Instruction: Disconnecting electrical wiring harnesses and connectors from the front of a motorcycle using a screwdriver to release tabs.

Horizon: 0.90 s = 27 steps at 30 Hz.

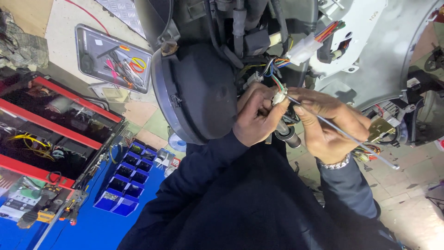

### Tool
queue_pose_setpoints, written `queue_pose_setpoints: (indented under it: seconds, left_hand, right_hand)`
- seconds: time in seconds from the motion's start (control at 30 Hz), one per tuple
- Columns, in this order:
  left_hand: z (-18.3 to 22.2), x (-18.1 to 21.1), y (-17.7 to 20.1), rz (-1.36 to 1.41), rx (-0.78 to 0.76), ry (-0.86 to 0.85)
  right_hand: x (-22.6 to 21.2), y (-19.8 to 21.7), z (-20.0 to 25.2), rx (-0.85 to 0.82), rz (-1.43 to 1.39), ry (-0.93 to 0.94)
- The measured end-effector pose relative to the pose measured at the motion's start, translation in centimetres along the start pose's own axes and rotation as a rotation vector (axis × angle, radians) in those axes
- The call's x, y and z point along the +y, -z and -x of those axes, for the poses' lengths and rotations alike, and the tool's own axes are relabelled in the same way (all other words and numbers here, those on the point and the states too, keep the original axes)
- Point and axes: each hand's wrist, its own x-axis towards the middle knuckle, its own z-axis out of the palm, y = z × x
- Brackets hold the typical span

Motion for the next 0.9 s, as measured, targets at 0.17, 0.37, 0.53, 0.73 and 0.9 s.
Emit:
queue_pose_setpoints:
  seconds: [0.17,0.37,0.53,0.73,0.9]
  left_hand:
    - [1.2,-1.7,-0.6,0.116,0.04,0.05]
    - [1.0,-1.9,-0.4,0.209,0.08,0.018]
    - [2.0,-2.7,-0.8,0.18,0.089,-0.011]
    - [0.9,-1.7,-0.5,0.194,0.07,0.005]
    - [1.8,-2.4,-0.8,0.243,0.037,0.055]
  right_hand:
    - [0.5,0.4,-1.3,-0.148,0.084,0.21]
    - [2.6,-3.3,0.6,0.189,0.131,0.476]
    - [3.2,-4.3,0.4,0.297,0.293,0.631]
    - [3.7,-3.0,1.2,0.271,0.123,0.413]
    - [5.0,-1.8,1.8,0.25,0.014,0.294]
